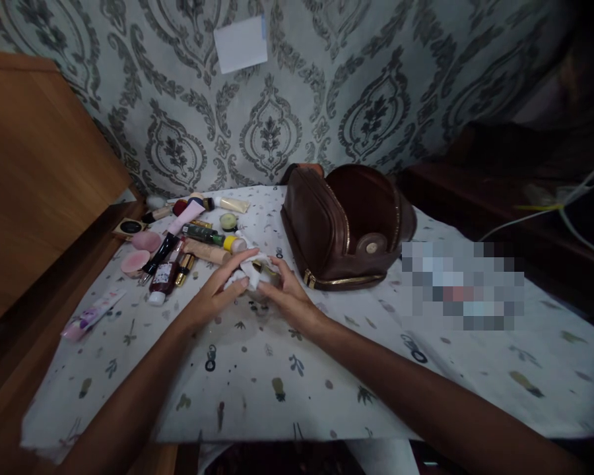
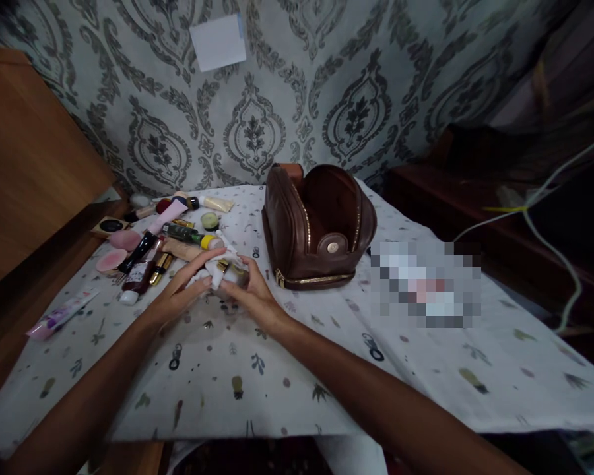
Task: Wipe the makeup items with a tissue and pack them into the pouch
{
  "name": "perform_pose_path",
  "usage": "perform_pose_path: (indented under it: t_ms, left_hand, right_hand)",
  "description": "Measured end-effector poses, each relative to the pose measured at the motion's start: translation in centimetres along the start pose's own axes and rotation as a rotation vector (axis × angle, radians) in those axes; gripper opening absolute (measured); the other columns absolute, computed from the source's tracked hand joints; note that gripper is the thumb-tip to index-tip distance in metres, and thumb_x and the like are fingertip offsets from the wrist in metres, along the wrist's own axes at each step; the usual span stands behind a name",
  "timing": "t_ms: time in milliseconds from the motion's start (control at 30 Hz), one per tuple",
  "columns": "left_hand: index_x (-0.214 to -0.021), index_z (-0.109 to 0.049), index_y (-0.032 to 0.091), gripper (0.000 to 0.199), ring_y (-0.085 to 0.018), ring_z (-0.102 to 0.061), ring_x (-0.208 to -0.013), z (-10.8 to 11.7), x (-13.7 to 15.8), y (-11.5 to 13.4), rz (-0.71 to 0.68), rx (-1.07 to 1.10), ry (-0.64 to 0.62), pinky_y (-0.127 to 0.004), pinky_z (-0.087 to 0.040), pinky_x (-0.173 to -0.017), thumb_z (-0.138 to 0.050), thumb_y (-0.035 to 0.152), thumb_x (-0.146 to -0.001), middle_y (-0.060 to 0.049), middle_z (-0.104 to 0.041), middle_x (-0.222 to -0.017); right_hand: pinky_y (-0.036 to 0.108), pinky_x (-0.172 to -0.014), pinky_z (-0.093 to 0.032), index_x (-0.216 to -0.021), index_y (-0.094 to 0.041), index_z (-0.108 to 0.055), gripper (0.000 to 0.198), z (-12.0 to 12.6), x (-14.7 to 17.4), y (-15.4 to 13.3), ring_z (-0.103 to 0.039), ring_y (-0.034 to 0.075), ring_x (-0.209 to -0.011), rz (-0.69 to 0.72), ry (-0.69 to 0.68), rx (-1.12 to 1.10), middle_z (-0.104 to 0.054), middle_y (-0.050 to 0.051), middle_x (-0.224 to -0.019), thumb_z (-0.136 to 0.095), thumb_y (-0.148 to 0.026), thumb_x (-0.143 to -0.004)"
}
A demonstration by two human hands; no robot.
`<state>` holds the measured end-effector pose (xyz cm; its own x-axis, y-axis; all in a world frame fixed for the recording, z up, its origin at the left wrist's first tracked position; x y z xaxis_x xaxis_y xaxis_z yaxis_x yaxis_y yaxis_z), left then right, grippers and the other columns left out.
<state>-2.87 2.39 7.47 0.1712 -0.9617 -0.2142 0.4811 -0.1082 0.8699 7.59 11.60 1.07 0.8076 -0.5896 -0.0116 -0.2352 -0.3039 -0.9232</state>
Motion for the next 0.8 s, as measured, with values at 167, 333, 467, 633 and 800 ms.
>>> perform_pose_path:
  t_ms: [167, 333, 467, 633, 800]
  left_hand:
    - [-0.145, -0.046, 0.022, 0.061, -0.031, -0.037, -0.142, 0.2, -0.2, -0.5, -0.029, 0.053, -0.039, -0.04, -0.027, -0.118, -0.056, 0.048, -0.091, -0.006, -0.045, -0.153]
    - [-0.144, -0.048, 0.022, 0.065, -0.034, -0.039, -0.14, 0.4, -0.4, -1.1, -0.025, 0.113, -0.026, -0.042, -0.03, -0.116, -0.061, 0.05, -0.088, -0.008, -0.05, -0.149]
    - [-0.141, -0.052, 0.023, 0.062, -0.033, -0.041, -0.139, 0.5, -0.5, -1.6, -0.02, 0.161, -0.009, -0.042, -0.032, -0.115, -0.066, 0.047, -0.086, -0.007, -0.054, -0.145]
    - [-0.136, -0.058, 0.024, 0.059, -0.032, -0.048, -0.132, 0.5, -0.7, -2.1, -0.003, 0.201, 0.02, -0.041, -0.035, -0.112, -0.072, 0.041, -0.082, -0.007, -0.06, -0.137]
    - [-0.133, -0.061, 0.024, 0.057, -0.03, -0.051, -0.128, 0.4, -0.8, -1.9, -0.006, 0.198, 0.033, -0.041, -0.034, -0.111, -0.074, 0.04, -0.079, -0.007, -0.061, -0.133]
  right_hand:
    - [0.022, -0.051, -0.043, -0.122, -0.032, -0.045, 0.062, -0.7, 0.2, 0.1, -0.061, 0.013, -0.069, -0.142, -0.079, -0.276, -0.063, -0.002, -0.1, -0.079, -0.044, -0.071]
    - [0.02, -0.047, -0.042, -0.117, -0.031, -0.048, 0.041, -1.1, 0.3, -0.6, -0.065, 0.014, -0.063, -0.224, -0.157, -0.404, -0.067, -0.002, -0.093, -0.069, -0.042, -0.083]
    - [0.022, -0.048, -0.047, -0.105, -0.023, -0.056, 0.024, -1.1, 0.3, -0.6, -0.064, 0.014, -0.061, -0.316, -0.162, -0.492, -0.069, 0.001, -0.085, -0.055, -0.044, -0.093]
    - [0.023, -0.051, -0.051, -0.097, -0.019, -0.06, 0.036, -0.7, 0.4, -0.3, -0.066, 0.016, -0.063, -0.442, -0.101, -0.566, -0.07, 0.005, -0.079, -0.044, -0.051, -0.098]
    - [0.019, -0.041, -0.045, -0.093, -0.016, -0.06, 0.053, -0.6, 0.5, 0.1, -0.062, 0.015, -0.052, -0.564, -0.113, -0.553, -0.068, 0.009, -0.068, -0.035, -0.062, -0.097]
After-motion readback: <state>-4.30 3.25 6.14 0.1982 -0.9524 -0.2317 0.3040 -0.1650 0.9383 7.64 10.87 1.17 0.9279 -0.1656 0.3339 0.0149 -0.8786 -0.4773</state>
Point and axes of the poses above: each hand's wrist, its own x-axis away from the middle knuckle, its own z-axis out of the back of the hand, y = z × x, the point moved 5 cm from there along -x, towards the middle knuckle
